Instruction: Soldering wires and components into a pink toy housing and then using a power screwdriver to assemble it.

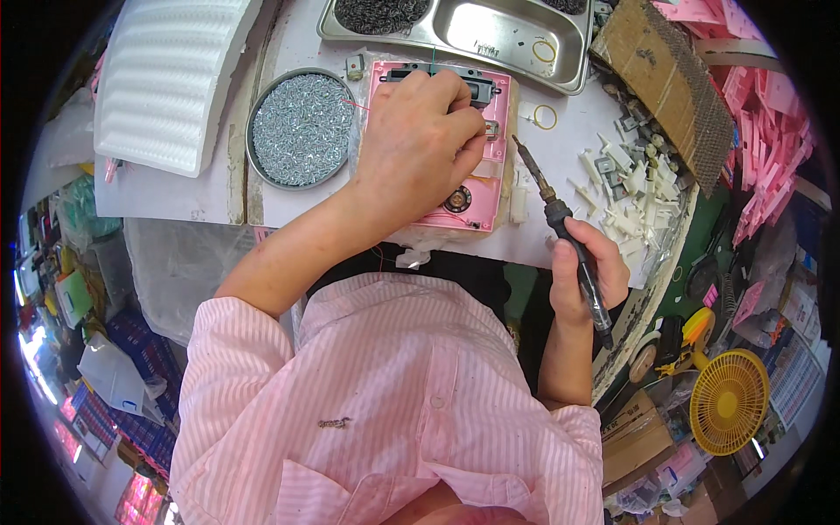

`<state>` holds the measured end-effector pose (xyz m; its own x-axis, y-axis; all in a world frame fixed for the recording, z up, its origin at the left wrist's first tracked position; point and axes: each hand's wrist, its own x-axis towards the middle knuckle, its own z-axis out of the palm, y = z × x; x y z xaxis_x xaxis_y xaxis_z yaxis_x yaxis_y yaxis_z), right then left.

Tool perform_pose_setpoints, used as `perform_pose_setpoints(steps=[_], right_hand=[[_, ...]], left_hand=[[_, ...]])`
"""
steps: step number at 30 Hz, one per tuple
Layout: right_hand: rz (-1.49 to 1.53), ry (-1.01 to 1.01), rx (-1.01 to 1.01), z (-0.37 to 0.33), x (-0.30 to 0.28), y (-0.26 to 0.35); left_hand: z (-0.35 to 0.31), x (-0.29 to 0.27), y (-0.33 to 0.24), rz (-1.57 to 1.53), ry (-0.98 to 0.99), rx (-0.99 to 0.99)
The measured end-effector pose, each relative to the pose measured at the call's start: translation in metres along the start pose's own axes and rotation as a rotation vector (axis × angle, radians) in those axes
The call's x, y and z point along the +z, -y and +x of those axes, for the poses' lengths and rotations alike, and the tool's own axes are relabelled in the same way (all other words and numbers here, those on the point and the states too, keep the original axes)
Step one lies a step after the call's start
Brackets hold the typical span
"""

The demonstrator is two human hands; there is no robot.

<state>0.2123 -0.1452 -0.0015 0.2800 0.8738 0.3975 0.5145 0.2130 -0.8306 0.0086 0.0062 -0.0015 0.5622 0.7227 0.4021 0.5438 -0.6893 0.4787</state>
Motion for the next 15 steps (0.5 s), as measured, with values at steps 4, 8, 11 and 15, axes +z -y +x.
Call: perform_pose_setpoints(steps=[4,8,11,15], right_hand=[[-0.020,-0.013,-0.054,0.005,-0.001,-0.001],[-0.039,-0.008,-0.069,0.009,-0.004,-0.001],[-0.021,0.001,-0.066,0.011,-0.004,-0.001],[-0.006,0.017,-0.082,0.014,-0.002,-0.002]], left_hand=[[0.002,-0.004,-0.007,0.047,0.016,-0.008],[0.002,-0.004,-0.009,0.063,0.029,-0.018],[0.002,-0.004,-0.010,0.074,0.037,-0.021],[0.002,-0.004,-0.010,0.082,0.055,-0.032]])
